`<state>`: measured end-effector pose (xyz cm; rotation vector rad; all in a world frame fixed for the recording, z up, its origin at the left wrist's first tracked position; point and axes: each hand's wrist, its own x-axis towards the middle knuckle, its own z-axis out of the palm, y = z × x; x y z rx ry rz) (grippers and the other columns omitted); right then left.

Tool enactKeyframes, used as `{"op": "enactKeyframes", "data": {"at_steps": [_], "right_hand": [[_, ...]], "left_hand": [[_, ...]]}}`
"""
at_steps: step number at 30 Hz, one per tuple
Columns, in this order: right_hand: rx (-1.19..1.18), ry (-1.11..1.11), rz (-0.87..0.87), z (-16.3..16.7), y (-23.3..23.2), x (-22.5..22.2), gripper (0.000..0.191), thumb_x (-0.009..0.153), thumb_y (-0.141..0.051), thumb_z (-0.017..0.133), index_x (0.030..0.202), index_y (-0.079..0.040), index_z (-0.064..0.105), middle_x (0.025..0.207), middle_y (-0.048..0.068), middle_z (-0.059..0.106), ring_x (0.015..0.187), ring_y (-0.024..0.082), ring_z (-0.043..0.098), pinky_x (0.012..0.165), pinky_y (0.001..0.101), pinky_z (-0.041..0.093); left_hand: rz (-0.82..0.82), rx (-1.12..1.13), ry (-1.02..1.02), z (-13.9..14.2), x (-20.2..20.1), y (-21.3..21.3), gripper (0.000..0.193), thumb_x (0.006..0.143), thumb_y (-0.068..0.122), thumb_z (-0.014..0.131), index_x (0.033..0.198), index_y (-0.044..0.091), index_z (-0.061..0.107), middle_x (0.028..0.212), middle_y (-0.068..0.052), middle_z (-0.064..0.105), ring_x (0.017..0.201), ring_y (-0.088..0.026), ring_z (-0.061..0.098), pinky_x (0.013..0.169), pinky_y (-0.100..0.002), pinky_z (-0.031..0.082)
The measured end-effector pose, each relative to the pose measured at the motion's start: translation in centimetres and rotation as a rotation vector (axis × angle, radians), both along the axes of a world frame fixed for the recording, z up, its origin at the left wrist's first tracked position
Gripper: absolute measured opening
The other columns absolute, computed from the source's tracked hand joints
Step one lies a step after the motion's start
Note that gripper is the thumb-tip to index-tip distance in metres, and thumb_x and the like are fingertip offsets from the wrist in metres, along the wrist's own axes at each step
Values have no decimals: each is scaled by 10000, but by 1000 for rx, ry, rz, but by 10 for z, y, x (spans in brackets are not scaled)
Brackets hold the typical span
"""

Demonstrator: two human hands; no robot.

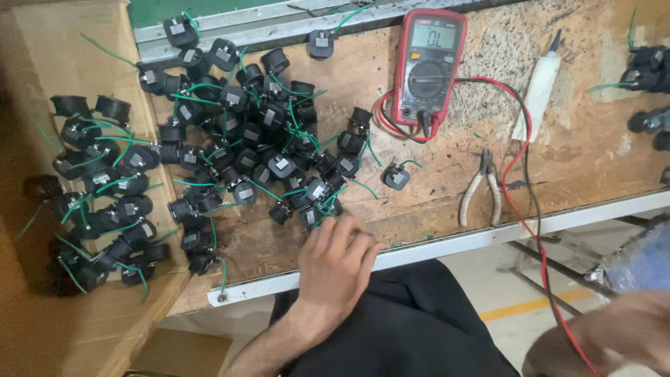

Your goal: The person tests small black cylindrical electronic components with green wires using a multimeter. They pick up components, connect probes, observe readings, and place tested units aside. The person also uses pliers to trim wires and applies adhesive from a tube to some components.

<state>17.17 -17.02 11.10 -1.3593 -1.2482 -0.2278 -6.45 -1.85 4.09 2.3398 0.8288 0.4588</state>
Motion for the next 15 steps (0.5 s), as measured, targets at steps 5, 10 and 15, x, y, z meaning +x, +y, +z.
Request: {"op": "enactKeyframes", "data": {"at_steps": [5,10,15], "right_hand": [[-629,63,-96,-55,51,-4,148,937,45,822,1039,29,716,1100,151,764,1038,223,760,961,316,587],[-646,177,33,-75,54,2,204,908,33,783,1098,38,711,1132,165,754,1076,252,754,983,340,592],[-527,102,21,-75,52,-10,153,947,37,791,1066,31,695,1150,176,755,1039,247,766,932,318,617]], "left_hand": [[51,-36,-60,-21,37,0,395,970,149,690,1324,-9,611,1291,-142,633,985,-330,677,787,-424,552],[148,81,-74,-40,63,12,582,953,173,661,1478,3,477,1298,-174,611,1010,-345,695,811,-422,571],[143,-23,5,-43,72,13,462,943,245,727,1320,34,563,1120,-158,627,844,-331,700,679,-433,556]]}}
